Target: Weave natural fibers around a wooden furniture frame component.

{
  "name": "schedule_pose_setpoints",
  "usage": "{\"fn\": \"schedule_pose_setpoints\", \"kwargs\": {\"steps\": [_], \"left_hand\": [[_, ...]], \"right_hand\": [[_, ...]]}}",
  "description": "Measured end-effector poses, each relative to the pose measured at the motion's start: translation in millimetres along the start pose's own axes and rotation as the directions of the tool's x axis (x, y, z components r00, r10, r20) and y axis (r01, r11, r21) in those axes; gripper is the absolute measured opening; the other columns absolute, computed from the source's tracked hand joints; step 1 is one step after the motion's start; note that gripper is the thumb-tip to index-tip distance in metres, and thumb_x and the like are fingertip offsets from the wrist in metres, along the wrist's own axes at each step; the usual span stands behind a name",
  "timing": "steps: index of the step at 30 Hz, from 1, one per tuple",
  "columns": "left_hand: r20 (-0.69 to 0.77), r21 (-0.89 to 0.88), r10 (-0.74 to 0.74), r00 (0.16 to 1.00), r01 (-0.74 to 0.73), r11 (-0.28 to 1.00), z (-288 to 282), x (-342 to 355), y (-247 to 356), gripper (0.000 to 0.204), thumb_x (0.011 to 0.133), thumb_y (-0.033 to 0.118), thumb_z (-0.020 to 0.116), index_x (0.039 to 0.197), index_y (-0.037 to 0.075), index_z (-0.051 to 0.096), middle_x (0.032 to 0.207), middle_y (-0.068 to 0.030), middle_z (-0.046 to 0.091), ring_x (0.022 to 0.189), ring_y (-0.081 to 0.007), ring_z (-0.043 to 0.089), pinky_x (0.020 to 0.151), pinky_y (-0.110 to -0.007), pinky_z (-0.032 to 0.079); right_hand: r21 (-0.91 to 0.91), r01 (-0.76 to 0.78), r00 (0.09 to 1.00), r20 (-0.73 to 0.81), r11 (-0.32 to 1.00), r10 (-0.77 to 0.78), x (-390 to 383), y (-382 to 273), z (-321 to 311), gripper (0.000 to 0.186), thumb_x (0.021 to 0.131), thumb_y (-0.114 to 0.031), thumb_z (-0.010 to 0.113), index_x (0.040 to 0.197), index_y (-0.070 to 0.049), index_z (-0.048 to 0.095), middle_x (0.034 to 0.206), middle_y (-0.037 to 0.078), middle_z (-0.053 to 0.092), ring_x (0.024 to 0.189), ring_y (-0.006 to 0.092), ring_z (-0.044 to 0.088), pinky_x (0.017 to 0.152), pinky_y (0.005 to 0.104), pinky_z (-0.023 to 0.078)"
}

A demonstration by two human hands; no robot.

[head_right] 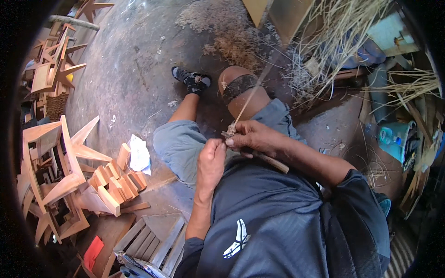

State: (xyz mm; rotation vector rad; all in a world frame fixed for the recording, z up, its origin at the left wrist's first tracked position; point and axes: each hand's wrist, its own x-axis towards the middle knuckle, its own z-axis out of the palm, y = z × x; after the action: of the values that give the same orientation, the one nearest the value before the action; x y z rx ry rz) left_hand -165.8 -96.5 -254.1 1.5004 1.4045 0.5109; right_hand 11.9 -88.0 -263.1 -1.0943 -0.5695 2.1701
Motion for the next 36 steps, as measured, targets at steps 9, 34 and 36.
{"fn": "schedule_pose_setpoints", "kwargs": {"steps": [9,34,36], "left_hand": [[-0.022,-0.013,-0.006,1.000,0.006,1.000,5.0,-18.0,-15.5,0.011,0.088,0.011,0.054,0.088,0.001,0.055,0.071,-0.0161,0.059,0.062,-0.0262,0.060,0.059,-0.034,0.047],[0.081,-0.196,-0.110,0.991,0.124,0.973,-1.5,-3.2,-23.2,0.014,0.092,0.014,0.051,0.094,0.001,0.056,0.071,0.0010,0.054,0.060,-0.0056,0.046,0.055,-0.020,0.040],[0.030,-0.183,-0.073,0.997,0.077,0.980,3.9,-3.9,-23.0,0.013,0.092,0.012,0.052,0.091,0.001,0.056,0.069,0.0010,0.053,0.060,-0.0058,0.046,0.054,-0.020,0.039]], "right_hand": [[0.026,-0.123,0.989,0.083,0.992,0.121,-4.7,4.4,4.7,0.025,0.077,-0.012,0.068,0.094,-0.002,0.053,0.076,0.004,0.058,0.051,0.0088,0.049,0.043,0.0199,0.039],[-0.128,0.180,0.968,-0.152,0.975,-0.199,-1.9,-19.7,-20.6,0.030,0.082,-0.016,0.066,0.102,-0.002,0.049,0.076,0.001,0.052,0.056,0.0076,0.048,0.046,0.0202,0.038],[-0.171,-0.022,0.998,-0.061,0.985,0.012,-7.9,-14.4,-6.6,0.033,0.081,-0.014,0.066,0.107,-0.002,0.048,0.077,0.001,0.053,0.057,0.0072,0.048,0.047,0.0198,0.037]]}}
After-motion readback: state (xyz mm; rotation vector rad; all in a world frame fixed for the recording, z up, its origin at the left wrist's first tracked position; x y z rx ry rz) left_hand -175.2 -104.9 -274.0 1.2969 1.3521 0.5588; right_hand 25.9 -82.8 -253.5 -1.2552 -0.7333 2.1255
